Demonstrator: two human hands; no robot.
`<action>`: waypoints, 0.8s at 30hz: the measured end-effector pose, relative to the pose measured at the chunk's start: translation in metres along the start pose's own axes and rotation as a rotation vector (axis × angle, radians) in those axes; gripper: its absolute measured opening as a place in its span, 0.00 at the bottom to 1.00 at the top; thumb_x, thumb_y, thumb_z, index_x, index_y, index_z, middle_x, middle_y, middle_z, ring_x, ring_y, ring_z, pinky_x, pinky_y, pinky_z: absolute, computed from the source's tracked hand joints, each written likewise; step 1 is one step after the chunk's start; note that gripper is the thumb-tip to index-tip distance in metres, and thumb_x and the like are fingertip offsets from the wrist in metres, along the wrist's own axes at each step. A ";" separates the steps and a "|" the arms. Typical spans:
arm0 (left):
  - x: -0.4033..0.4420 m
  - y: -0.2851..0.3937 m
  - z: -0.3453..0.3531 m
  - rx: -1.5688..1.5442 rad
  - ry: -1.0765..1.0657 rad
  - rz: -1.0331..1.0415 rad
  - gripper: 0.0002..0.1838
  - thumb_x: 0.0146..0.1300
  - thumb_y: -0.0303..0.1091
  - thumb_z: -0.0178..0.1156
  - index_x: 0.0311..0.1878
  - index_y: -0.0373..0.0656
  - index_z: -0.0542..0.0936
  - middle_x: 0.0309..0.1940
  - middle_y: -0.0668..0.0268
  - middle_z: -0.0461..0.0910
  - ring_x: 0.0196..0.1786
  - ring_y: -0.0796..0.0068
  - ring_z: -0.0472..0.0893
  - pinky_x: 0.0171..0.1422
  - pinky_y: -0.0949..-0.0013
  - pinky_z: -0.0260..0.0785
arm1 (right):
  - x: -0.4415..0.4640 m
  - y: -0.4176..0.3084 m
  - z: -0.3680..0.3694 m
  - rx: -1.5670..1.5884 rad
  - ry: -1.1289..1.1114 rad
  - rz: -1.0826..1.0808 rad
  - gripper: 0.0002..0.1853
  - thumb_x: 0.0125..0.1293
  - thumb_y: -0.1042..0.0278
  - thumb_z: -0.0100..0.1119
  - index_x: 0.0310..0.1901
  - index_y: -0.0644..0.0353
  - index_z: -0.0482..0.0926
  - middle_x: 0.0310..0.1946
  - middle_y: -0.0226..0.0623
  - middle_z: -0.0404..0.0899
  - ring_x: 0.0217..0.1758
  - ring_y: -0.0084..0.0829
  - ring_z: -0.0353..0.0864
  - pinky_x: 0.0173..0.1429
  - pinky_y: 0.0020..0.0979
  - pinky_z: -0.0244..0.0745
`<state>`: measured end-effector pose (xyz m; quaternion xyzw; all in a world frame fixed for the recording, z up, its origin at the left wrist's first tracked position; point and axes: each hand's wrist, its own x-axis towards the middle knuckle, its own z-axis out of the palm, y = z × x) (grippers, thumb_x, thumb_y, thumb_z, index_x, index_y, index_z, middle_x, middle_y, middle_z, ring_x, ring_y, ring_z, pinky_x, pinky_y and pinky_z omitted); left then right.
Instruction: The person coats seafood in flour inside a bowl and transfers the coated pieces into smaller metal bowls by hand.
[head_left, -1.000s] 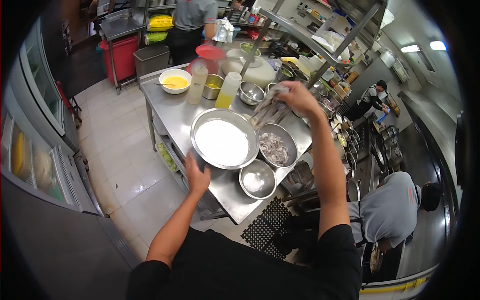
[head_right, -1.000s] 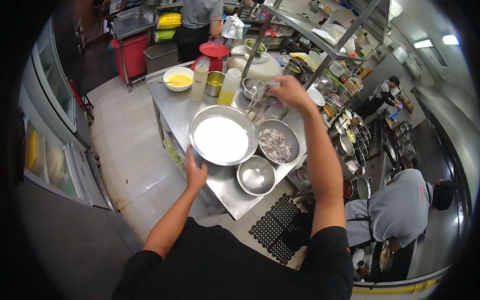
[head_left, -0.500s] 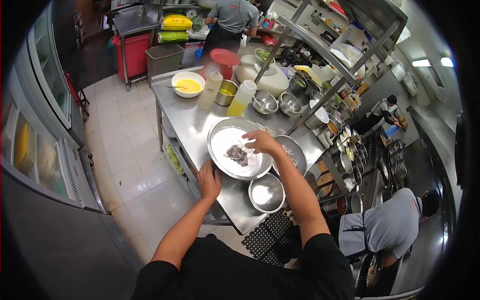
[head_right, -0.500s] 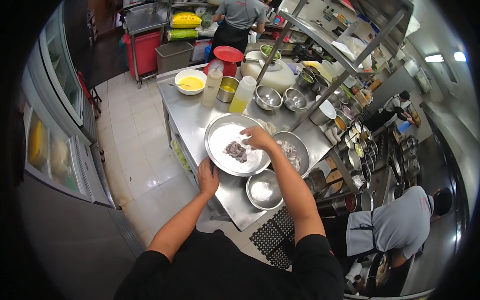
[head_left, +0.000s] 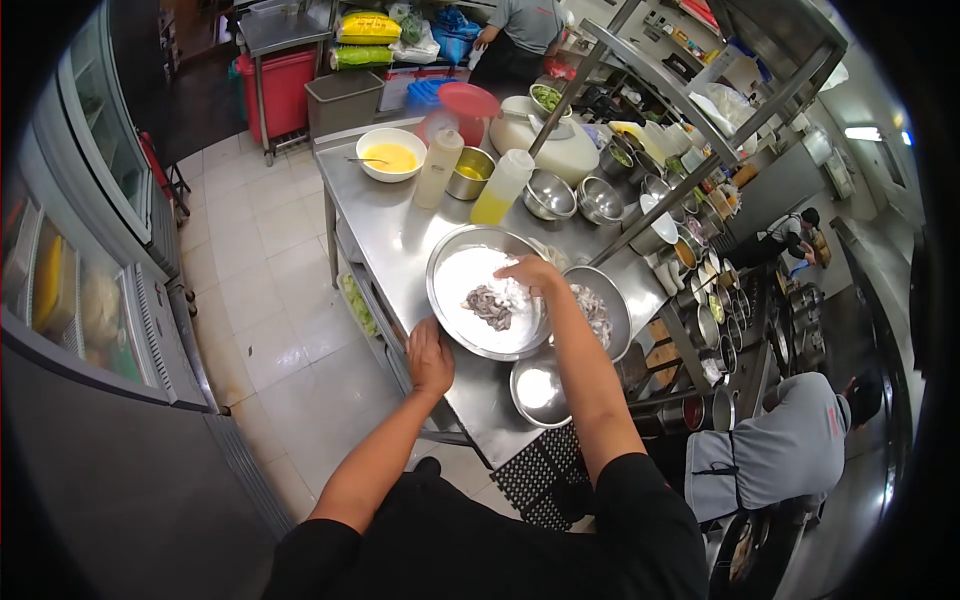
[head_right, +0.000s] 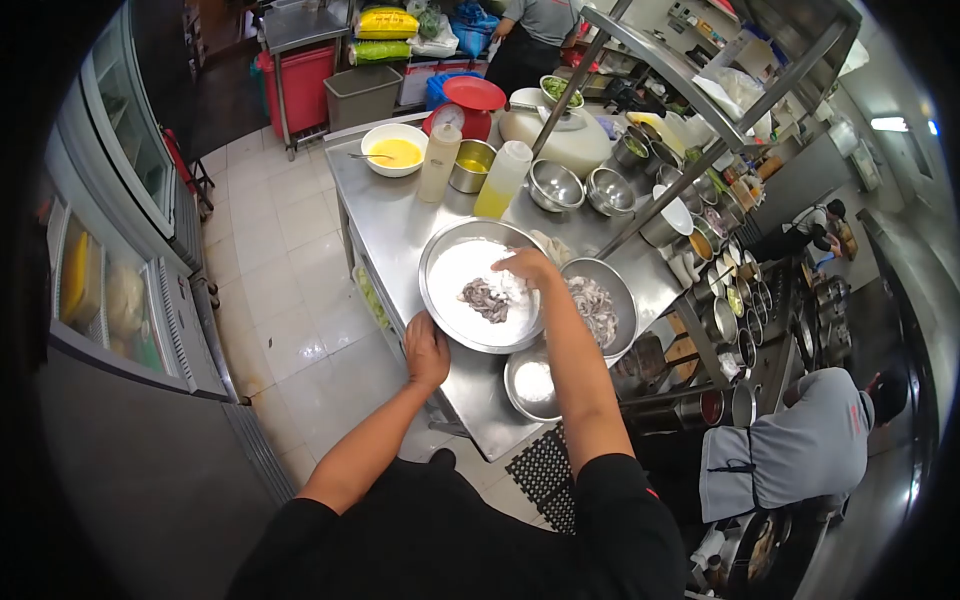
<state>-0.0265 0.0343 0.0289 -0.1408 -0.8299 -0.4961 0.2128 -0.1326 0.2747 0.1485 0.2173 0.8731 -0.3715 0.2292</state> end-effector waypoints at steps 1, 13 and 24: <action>0.001 0.002 0.000 0.002 0.008 -0.001 0.25 0.54 0.20 0.53 0.58 0.35 0.70 0.51 0.53 0.74 0.58 0.51 0.71 0.61 0.54 0.60 | -0.001 0.002 -0.002 0.052 0.056 -0.025 0.35 0.54 0.54 0.70 0.60 0.66 0.73 0.50 0.43 0.80 0.47 0.33 0.78 0.48 0.36 0.75; -0.001 0.001 0.000 -0.002 0.014 -0.003 0.27 0.53 0.21 0.53 0.60 0.35 0.69 0.53 0.53 0.73 0.60 0.51 0.70 0.65 0.53 0.59 | -0.085 -0.037 0.044 -0.783 0.114 -0.419 0.42 0.45 0.52 0.74 0.64 0.56 0.71 0.55 0.52 0.77 0.57 0.48 0.76 0.64 0.40 0.68; -0.003 0.000 0.003 -0.006 0.011 0.006 0.23 0.56 0.24 0.57 0.57 0.32 0.70 0.52 0.48 0.73 0.57 0.47 0.70 0.64 0.53 0.58 | -0.079 -0.047 -0.014 -0.498 0.205 -0.417 0.34 0.45 0.62 0.73 0.56 0.63 0.76 0.50 0.51 0.80 0.54 0.49 0.79 0.59 0.38 0.73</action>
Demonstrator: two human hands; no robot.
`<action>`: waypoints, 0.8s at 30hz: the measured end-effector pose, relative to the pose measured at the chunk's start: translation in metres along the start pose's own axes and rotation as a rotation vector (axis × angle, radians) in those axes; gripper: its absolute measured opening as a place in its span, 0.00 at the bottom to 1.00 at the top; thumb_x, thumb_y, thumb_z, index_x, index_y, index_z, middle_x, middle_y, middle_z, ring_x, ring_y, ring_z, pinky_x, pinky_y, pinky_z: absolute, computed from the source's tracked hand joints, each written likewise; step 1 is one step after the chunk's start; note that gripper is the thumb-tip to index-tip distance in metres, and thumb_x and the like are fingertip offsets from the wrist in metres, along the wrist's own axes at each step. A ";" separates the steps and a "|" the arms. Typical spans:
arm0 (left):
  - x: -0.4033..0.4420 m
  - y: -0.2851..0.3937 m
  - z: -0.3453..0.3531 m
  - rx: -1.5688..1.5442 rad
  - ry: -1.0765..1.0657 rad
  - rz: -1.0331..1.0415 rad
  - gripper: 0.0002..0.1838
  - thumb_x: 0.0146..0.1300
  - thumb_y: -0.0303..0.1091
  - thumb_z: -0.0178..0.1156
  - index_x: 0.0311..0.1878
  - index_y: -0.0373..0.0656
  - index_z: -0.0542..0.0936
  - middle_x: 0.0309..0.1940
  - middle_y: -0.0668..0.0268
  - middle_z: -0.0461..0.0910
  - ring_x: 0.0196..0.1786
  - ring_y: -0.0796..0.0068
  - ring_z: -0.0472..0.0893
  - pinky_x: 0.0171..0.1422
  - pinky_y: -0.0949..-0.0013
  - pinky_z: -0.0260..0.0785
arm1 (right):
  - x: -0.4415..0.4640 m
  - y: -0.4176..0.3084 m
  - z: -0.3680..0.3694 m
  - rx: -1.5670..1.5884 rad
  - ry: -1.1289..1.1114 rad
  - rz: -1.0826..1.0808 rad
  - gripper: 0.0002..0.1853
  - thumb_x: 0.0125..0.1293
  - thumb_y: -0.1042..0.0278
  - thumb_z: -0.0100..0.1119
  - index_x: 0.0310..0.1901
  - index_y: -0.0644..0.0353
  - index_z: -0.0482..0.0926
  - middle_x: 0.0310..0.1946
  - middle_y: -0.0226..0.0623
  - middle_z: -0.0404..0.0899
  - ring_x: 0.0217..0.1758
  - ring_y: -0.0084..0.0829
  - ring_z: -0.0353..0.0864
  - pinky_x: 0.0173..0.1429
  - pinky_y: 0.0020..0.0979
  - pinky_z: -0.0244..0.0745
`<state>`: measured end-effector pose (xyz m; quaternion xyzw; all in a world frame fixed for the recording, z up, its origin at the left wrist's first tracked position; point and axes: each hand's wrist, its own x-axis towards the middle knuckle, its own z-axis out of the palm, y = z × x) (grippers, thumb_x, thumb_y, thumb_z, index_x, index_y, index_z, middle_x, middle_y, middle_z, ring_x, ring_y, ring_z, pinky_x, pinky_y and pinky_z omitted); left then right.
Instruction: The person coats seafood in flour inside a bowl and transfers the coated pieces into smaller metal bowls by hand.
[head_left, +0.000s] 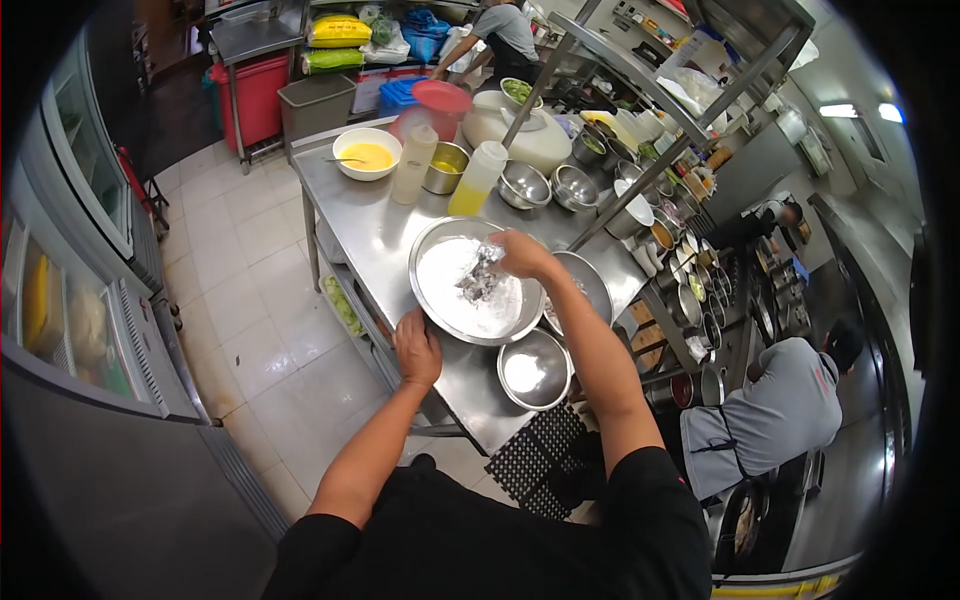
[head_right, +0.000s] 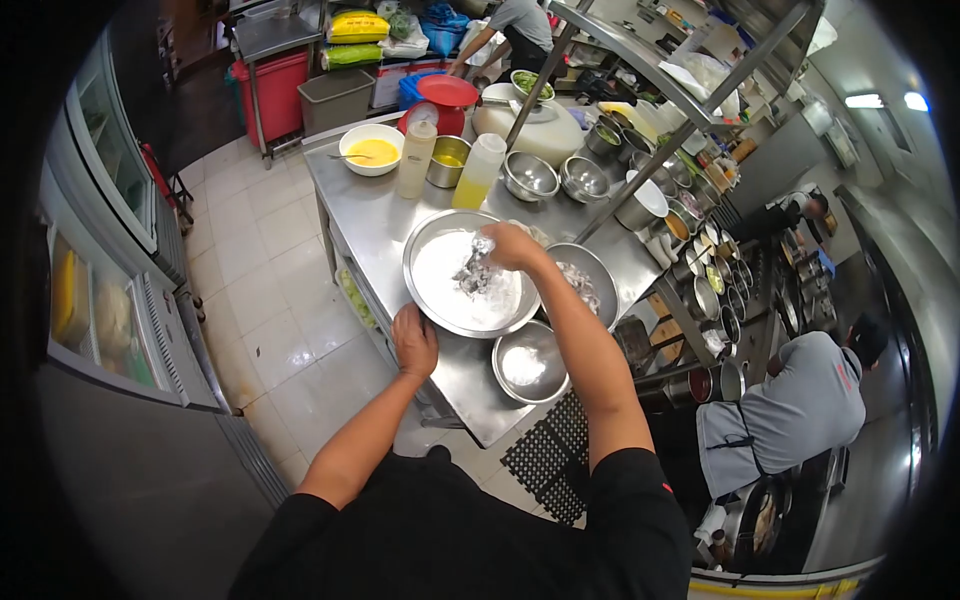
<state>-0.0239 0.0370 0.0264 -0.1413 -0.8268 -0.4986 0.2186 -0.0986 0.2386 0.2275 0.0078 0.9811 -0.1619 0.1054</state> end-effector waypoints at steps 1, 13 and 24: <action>0.000 -0.001 0.000 0.002 -0.007 -0.005 0.23 0.56 0.25 0.57 0.57 0.32 0.70 0.52 0.48 0.73 0.57 0.47 0.70 0.64 0.53 0.58 | -0.002 -0.003 -0.006 0.038 -0.039 0.055 0.34 0.44 0.64 0.74 0.56 0.67 0.76 0.49 0.52 0.81 0.53 0.49 0.79 0.58 0.36 0.73; -0.001 -0.003 0.002 0.022 0.010 0.008 0.28 0.53 0.23 0.56 0.61 0.36 0.68 0.54 0.51 0.72 0.60 0.50 0.69 0.65 0.53 0.57 | -0.031 0.016 0.040 -0.220 -0.251 0.171 0.39 0.35 0.57 0.81 0.50 0.70 0.77 0.49 0.54 0.79 0.55 0.48 0.79 0.58 0.41 0.73; 0.002 0.001 -0.003 -0.006 -0.033 -0.009 0.24 0.56 0.24 0.57 0.58 0.32 0.69 0.54 0.47 0.72 0.59 0.46 0.69 0.66 0.53 0.57 | -0.020 0.019 0.041 -0.002 0.034 0.034 0.29 0.45 0.61 0.74 0.49 0.69 0.79 0.44 0.54 0.81 0.50 0.51 0.80 0.54 0.41 0.75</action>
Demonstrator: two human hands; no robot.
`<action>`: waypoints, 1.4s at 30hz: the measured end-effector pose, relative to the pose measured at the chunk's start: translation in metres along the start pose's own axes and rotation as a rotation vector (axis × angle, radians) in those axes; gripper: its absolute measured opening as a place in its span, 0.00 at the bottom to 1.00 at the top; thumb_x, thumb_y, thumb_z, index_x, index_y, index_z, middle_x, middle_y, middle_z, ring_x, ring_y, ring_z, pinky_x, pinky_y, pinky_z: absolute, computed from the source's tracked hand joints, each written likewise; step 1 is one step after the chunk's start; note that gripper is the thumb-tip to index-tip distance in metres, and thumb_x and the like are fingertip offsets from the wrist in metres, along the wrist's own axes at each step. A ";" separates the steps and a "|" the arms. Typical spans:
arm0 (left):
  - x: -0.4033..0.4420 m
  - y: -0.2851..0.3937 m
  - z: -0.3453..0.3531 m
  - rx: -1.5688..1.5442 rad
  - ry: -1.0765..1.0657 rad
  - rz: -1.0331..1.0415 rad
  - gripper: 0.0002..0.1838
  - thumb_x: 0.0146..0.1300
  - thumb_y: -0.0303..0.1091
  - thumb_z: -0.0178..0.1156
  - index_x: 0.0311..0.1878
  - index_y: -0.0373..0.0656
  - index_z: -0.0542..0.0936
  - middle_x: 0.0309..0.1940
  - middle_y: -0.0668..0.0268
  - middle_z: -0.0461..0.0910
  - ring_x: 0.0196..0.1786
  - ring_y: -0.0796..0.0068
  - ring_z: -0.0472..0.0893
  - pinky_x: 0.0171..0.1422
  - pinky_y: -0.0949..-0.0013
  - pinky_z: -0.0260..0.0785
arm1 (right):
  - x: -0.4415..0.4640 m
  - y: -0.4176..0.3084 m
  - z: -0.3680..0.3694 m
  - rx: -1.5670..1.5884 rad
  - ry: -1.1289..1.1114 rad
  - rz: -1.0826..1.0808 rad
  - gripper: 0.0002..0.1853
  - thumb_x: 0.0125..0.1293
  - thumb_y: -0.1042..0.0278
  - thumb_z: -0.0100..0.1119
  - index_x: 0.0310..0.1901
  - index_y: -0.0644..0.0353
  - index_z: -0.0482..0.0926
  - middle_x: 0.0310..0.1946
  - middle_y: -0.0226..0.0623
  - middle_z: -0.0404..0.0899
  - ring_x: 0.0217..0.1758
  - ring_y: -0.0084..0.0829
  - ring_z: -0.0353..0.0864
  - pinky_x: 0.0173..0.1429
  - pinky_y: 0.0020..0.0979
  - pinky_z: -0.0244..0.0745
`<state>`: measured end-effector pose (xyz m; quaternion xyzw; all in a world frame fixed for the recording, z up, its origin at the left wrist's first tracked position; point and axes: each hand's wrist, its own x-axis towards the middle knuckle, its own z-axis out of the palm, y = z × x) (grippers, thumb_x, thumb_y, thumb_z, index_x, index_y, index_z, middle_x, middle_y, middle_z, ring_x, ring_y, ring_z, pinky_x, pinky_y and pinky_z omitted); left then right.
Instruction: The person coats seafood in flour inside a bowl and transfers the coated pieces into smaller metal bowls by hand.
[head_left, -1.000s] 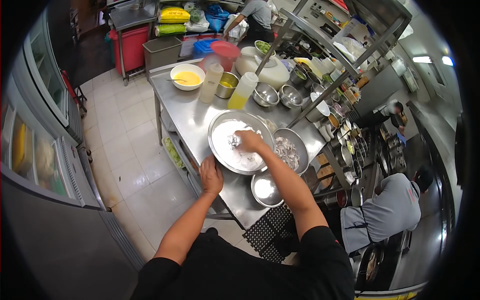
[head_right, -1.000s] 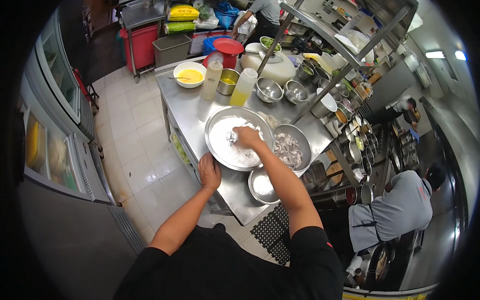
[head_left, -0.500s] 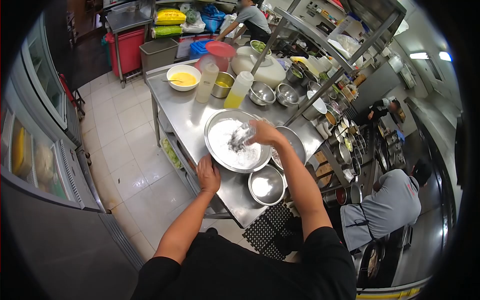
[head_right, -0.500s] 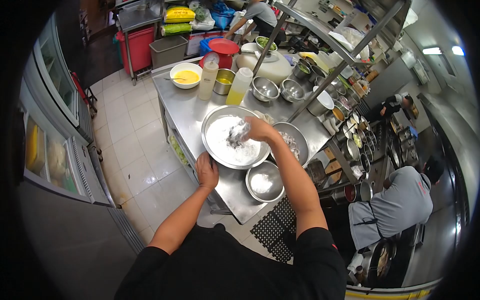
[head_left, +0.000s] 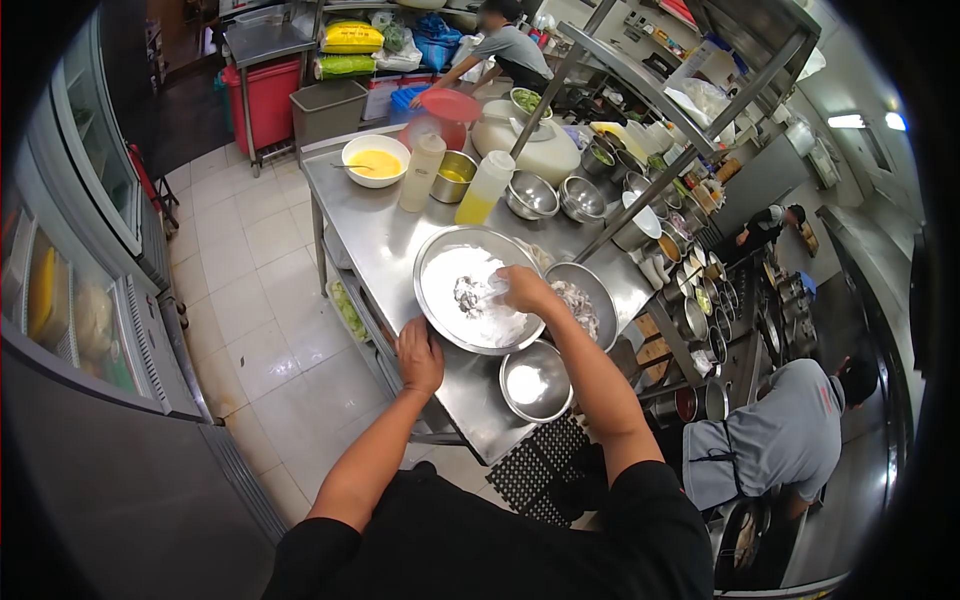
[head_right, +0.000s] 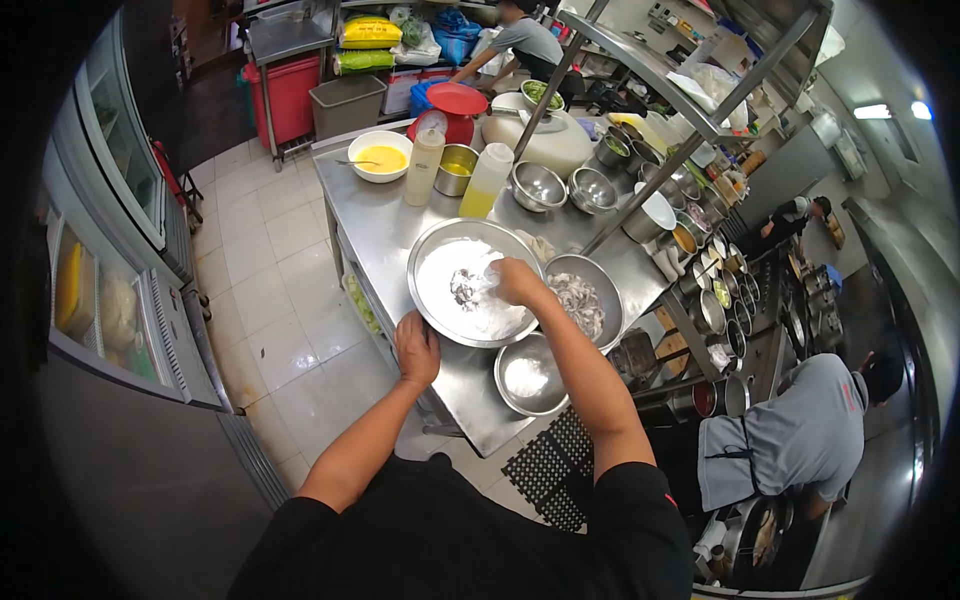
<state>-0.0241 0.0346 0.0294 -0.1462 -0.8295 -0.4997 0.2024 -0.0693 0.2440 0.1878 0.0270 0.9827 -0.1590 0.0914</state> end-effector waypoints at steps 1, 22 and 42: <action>0.000 -0.001 0.000 0.003 0.006 0.007 0.24 0.56 0.24 0.57 0.58 0.32 0.69 0.54 0.47 0.72 0.59 0.46 0.69 0.66 0.53 0.57 | 0.008 0.004 0.012 -0.046 0.014 -0.032 0.31 0.45 0.56 0.75 0.48 0.69 0.78 0.44 0.55 0.81 0.50 0.52 0.80 0.54 0.41 0.75; 0.003 0.007 -0.005 0.008 0.004 -0.008 0.22 0.55 0.24 0.57 0.55 0.33 0.70 0.51 0.50 0.73 0.57 0.48 0.70 0.62 0.53 0.59 | 0.005 0.000 -0.027 0.189 0.019 0.098 0.26 0.50 0.63 0.74 0.50 0.66 0.80 0.42 0.45 0.84 0.46 0.33 0.82 0.52 0.33 0.74; 0.003 0.003 0.000 -0.006 0.038 0.013 0.19 0.54 0.23 0.57 0.52 0.35 0.71 0.48 0.51 0.74 0.55 0.47 0.71 0.61 0.52 0.61 | 0.079 -0.013 0.014 -0.101 0.073 -0.157 0.20 0.49 0.64 0.69 0.45 0.59 0.84 0.43 0.48 0.83 0.50 0.47 0.81 0.56 0.41 0.75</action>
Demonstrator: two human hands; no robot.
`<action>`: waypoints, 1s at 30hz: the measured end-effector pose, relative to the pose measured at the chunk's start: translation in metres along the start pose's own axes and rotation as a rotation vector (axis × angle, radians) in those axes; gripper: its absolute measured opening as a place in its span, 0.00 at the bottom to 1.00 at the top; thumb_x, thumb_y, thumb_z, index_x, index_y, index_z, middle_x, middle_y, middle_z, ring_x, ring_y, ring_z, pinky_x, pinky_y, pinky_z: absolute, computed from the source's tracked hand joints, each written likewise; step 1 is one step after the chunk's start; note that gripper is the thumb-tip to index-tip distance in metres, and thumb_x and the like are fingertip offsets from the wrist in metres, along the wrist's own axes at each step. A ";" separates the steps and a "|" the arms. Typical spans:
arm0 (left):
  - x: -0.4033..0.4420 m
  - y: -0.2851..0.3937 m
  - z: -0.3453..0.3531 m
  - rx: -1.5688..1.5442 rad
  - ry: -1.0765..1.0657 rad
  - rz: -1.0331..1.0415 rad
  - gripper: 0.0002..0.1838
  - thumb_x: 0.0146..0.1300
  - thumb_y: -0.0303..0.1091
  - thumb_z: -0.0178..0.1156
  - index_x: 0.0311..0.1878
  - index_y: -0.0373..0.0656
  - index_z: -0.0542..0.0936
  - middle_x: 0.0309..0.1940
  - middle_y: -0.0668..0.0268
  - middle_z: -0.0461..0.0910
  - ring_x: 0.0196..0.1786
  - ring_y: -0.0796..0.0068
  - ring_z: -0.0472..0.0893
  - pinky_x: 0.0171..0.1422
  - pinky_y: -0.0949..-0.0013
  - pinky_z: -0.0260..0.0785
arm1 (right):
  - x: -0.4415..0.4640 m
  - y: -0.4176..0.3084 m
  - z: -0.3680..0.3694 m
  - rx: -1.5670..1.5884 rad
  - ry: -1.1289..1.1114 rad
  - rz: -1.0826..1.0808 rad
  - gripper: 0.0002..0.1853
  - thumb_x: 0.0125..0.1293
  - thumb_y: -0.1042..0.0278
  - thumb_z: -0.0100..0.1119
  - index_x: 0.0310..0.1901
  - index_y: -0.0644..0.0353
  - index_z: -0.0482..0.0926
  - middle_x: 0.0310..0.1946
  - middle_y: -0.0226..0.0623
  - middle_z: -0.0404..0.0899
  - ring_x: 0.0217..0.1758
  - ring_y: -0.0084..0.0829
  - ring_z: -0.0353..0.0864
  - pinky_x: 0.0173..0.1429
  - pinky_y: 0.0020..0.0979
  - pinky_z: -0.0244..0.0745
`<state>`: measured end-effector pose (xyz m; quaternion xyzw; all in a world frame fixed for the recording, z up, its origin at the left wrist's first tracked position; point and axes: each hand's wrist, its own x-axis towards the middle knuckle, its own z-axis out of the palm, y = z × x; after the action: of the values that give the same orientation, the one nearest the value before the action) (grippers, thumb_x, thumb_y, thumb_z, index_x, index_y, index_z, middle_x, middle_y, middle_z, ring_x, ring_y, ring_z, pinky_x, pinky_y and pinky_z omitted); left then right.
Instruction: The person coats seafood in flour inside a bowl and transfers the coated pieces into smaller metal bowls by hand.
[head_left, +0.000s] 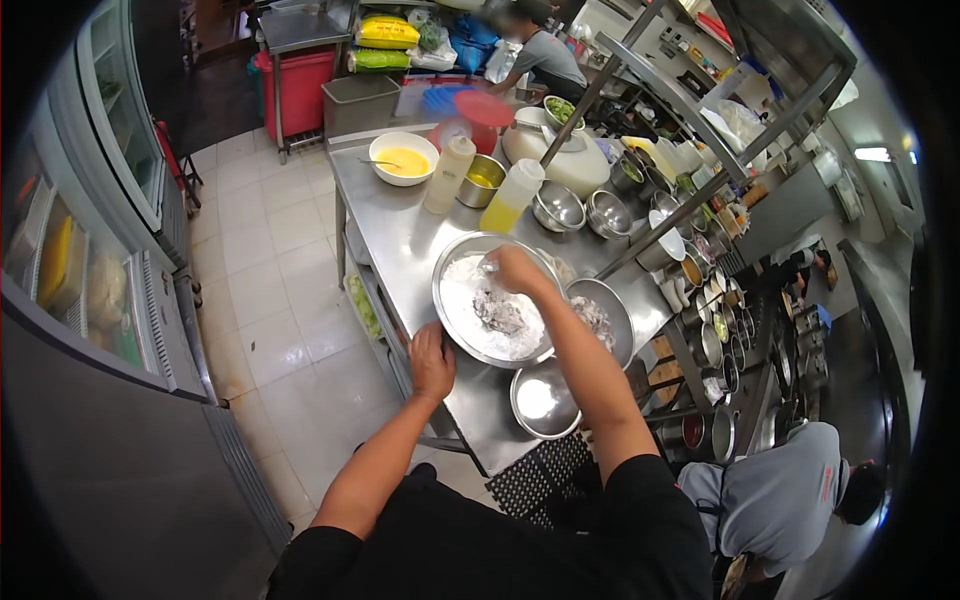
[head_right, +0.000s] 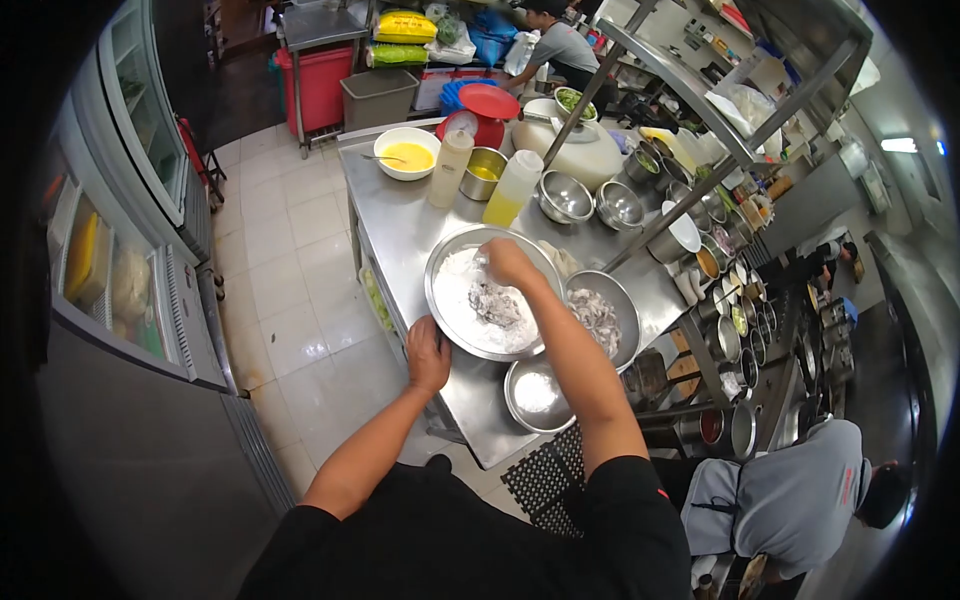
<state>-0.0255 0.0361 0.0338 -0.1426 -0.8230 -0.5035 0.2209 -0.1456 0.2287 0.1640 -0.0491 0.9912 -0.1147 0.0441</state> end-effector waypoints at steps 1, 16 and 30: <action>0.000 0.000 0.000 -0.002 0.002 0.000 0.20 0.54 0.23 0.57 0.52 0.35 0.71 0.48 0.51 0.74 0.55 0.47 0.71 0.61 0.52 0.61 | -0.014 -0.005 -0.017 0.049 -0.104 -0.015 0.22 0.50 0.63 0.69 0.48 0.60 0.82 0.43 0.51 0.82 0.50 0.49 0.81 0.56 0.41 0.74; -0.005 0.001 0.000 0.020 -0.024 -0.018 0.23 0.55 0.25 0.58 0.55 0.33 0.70 0.51 0.48 0.73 0.57 0.46 0.70 0.64 0.52 0.59 | -0.047 0.012 -0.032 0.142 -0.144 -0.102 0.30 0.52 0.58 0.69 0.57 0.62 0.77 0.50 0.53 0.79 0.54 0.49 0.78 0.59 0.40 0.72; -0.003 0.002 0.000 0.014 -0.011 -0.009 0.23 0.55 0.24 0.59 0.55 0.32 0.71 0.51 0.47 0.73 0.57 0.46 0.70 0.64 0.52 0.60 | -0.070 0.015 -0.041 0.671 -0.157 0.378 0.42 0.48 0.61 0.74 0.62 0.75 0.68 0.47 0.51 0.81 0.49 0.37 0.81 0.54 0.31 0.74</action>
<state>-0.0221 0.0371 0.0333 -0.1401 -0.8284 -0.4980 0.2150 -0.0813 0.2596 0.2062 0.1429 0.8838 -0.4181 0.1539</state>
